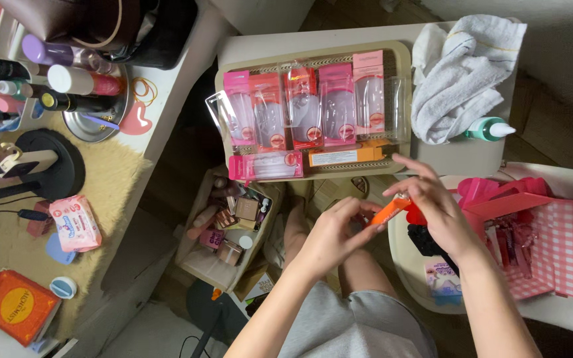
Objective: The person sits on the floor and assembles small keychains by inserting an orange tube and a charm into clear plastic cases. They wipe the cases with a white cloth and place the finished items into a tray.
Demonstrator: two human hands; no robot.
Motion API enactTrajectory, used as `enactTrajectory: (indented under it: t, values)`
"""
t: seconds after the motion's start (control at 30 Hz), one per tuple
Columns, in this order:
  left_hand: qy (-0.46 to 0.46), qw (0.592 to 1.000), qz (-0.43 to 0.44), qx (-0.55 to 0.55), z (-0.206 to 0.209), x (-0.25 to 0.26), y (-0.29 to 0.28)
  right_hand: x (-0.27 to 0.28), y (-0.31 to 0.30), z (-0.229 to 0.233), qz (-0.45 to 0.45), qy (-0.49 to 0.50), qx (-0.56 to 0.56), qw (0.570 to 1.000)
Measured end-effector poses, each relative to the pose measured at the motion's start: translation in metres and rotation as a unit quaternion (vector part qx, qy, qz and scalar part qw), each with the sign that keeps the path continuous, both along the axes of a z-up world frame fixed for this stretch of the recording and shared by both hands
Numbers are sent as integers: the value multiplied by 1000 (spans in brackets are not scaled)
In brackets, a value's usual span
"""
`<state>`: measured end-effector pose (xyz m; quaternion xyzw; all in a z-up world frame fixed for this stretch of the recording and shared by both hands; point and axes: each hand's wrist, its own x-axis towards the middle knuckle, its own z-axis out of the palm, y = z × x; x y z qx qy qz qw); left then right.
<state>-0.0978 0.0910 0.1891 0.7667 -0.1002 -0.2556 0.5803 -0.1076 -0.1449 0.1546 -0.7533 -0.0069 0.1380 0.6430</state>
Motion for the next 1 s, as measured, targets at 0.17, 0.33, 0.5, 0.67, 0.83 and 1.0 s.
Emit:
enactTrajectory:
  t: [0.17, 0.33, 0.5, 0.67, 0.83, 1.0]
  values:
    - [76, 992, 87, -51, -2, -3, 8, -1, 14, -29, -42, 198, 213, 956]
    - [175, 965, 185, -54, -25, -2, 13, -2, 24, -35, -36, 264, 376, 887]
    - [214, 949, 206, -107, -49, -6, 20, 0, 29, -36, -92, 289, 398, 866]
    - [237, 937, 221, -134, -64, -14, 19, -8, 29, -50, -116, 280, 360, 882]
    - [235, 934, 224, -151, -72, -17, 13, -12, 26, -56, -134, 303, 384, 862]
    - [236, 936, 221, -140, -71, -15, 10, -15, 23, -60, -129, 320, 365, 865]
